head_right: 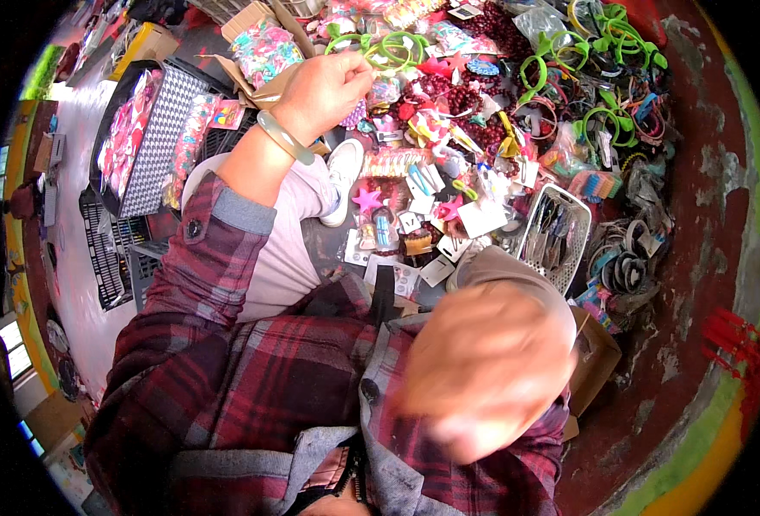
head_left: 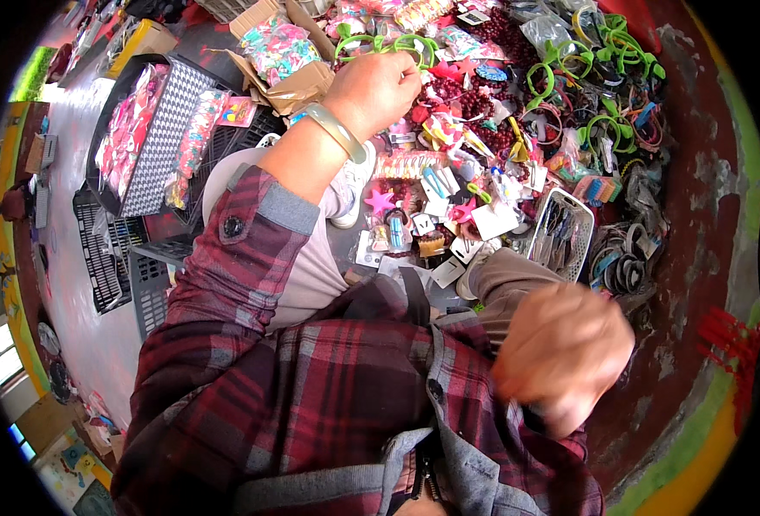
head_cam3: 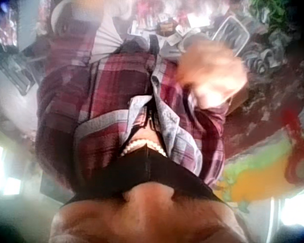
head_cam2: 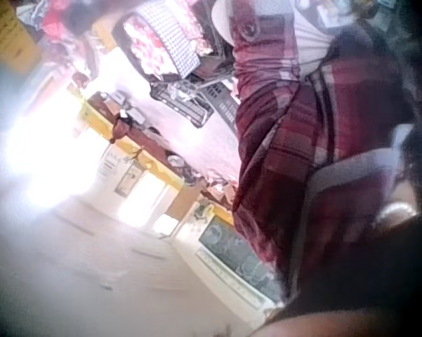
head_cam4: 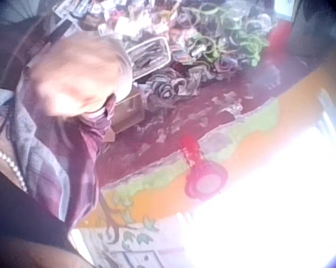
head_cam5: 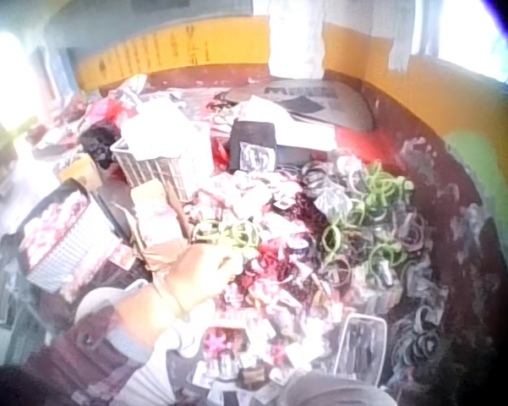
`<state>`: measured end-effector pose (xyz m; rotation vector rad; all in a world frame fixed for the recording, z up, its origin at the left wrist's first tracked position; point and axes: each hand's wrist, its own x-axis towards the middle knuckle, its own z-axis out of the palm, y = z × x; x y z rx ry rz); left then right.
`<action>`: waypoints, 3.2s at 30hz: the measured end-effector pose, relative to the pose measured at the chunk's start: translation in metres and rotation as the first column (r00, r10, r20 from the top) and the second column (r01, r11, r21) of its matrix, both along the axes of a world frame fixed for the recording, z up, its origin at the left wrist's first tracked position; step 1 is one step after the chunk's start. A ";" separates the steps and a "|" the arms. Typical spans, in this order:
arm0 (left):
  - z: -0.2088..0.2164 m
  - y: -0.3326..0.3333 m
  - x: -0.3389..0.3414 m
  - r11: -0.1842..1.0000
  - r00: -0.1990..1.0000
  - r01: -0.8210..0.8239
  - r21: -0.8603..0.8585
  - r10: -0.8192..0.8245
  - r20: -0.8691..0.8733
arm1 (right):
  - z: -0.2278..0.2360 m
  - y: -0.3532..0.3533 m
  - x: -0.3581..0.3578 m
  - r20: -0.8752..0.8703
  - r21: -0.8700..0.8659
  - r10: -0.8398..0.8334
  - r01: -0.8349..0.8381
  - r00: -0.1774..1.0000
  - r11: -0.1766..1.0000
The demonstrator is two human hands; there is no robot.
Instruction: The person sits on the floor and sorts through a large pile of hair accessories, picking up items like hair clips and scrunchies, examining them, and placing them into a nearby box or basket.
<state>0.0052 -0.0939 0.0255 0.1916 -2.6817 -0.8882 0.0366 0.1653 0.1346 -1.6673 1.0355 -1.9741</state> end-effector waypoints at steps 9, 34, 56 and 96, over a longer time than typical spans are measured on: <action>-0.039 -0.003 -0.037 0.994 0.993 -0.107 -0.025 0.105 -0.052 | -0.016 0.023 -0.014 0.961 0.156 -0.216 0.304 0.174 0.940; -0.374 -0.037 -0.290 0.999 0.823 -0.049 -0.013 0.048 0.567 | -0.066 0.016 -0.122 0.763 0.592 -0.586 -0.066 -0.273 0.803; -0.136 0.025 -0.188 -0.222 0.945 -0.003 0.975 -0.319 -0.069 | -0.050 0.039 -0.052 0.714 0.681 -0.691 0.121 0.111 0.722; 0.057 0.069 -0.004 -0.001 0.780 0.273 0.962 -0.585 -0.222 | -0.054 -0.018 -0.048 0.202 0.504 -0.828 0.669 0.523 0.546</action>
